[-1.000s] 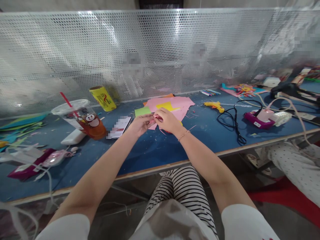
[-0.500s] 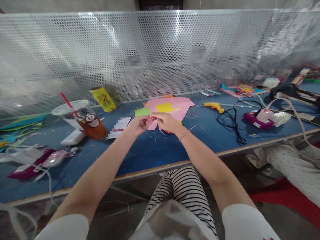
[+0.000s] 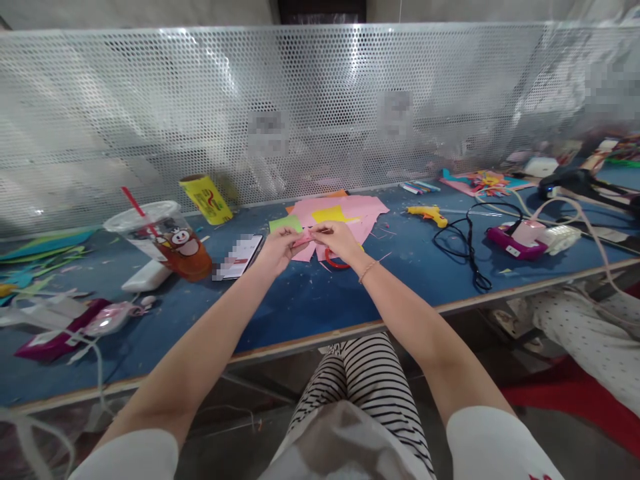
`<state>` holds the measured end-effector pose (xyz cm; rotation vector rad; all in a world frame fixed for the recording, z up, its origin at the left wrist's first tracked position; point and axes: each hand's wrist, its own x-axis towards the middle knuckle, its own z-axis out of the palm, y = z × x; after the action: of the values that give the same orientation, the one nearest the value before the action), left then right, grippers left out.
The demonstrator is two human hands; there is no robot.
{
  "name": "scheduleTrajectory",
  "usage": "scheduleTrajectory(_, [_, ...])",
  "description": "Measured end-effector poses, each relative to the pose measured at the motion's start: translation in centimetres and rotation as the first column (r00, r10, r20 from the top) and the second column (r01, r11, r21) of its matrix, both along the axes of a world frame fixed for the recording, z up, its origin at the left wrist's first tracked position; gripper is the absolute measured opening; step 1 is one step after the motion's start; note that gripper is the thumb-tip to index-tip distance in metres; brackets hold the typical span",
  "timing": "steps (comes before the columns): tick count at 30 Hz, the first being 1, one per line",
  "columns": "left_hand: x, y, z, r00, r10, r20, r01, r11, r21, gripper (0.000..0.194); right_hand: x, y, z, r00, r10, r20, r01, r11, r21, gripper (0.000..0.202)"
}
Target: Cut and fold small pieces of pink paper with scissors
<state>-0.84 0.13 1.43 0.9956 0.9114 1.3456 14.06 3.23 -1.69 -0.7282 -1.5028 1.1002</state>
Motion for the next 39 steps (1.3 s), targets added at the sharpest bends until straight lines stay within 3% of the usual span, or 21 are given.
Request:
scheduleTrajectory(5, [0.3, -0.1, 0.0, 0.999, 0.033, -0.014, -0.032, 0.996, 0.080, 0.025, 0.0, -0.3, 0.3, 0.997, -0.075, -0.033, 0.077, 0.996, 0.040, 0.032])
scheduleTrajectory(9, [0.4, -0.1, -0.1, 0.997, 0.043, -0.068, -0.033, 0.990, 0.135, 0.023, 0.0, -0.4, 0.3, 0.997, -0.060, -0.050, 0.063, 0.997, 0.050, 0.031])
scheduleTrajectory(16, [0.1, 0.3, -0.7, 0.926, 0.196, -0.324, -0.109, 0.958, 0.267, 0.021, -0.1, -0.7, 0.8, 0.998, -0.035, -0.043, 0.037, 0.998, 0.059, 0.028])
scheduleTrajectory(24, [0.3, -0.2, -0.2, 0.928, 0.224, -0.299, -0.103, 0.923, 0.372, 0.016, -0.1, -0.7, 0.6, 0.999, -0.050, -0.012, 0.051, 0.990, 0.130, 0.025])
scheduleTrajectory(29, [0.4, -0.9, 0.2, 0.857, 0.333, -0.393, -0.099, 0.856, 0.508, 0.014, -0.1, -0.9, 0.8, 0.994, -0.107, -0.003, 0.106, 0.985, 0.135, 0.024])
scheduleTrajectory(33, [0.7, -1.7, 0.6, 0.835, 0.386, -0.391, -0.130, 0.830, 0.542, 0.016, -0.1, -0.8, 0.8, 0.990, -0.139, 0.007, 0.136, 0.977, 0.165, 0.027])
scheduleTrajectory(36, [0.9, -2.2, 0.8, 0.819, 0.429, -0.381, -0.142, 0.795, 0.590, 0.018, -0.2, -0.9, 0.8, 0.995, -0.097, -0.008, 0.097, 0.981, 0.167, 0.027])
scheduleTrajectory(39, [0.8, -2.5, 0.9, 0.849, 0.385, -0.362, -0.074, 0.765, 0.640, 0.019, -0.2, -1.1, 1.0, 0.994, 0.028, -0.109, -0.017, 0.995, 0.098, 0.026])
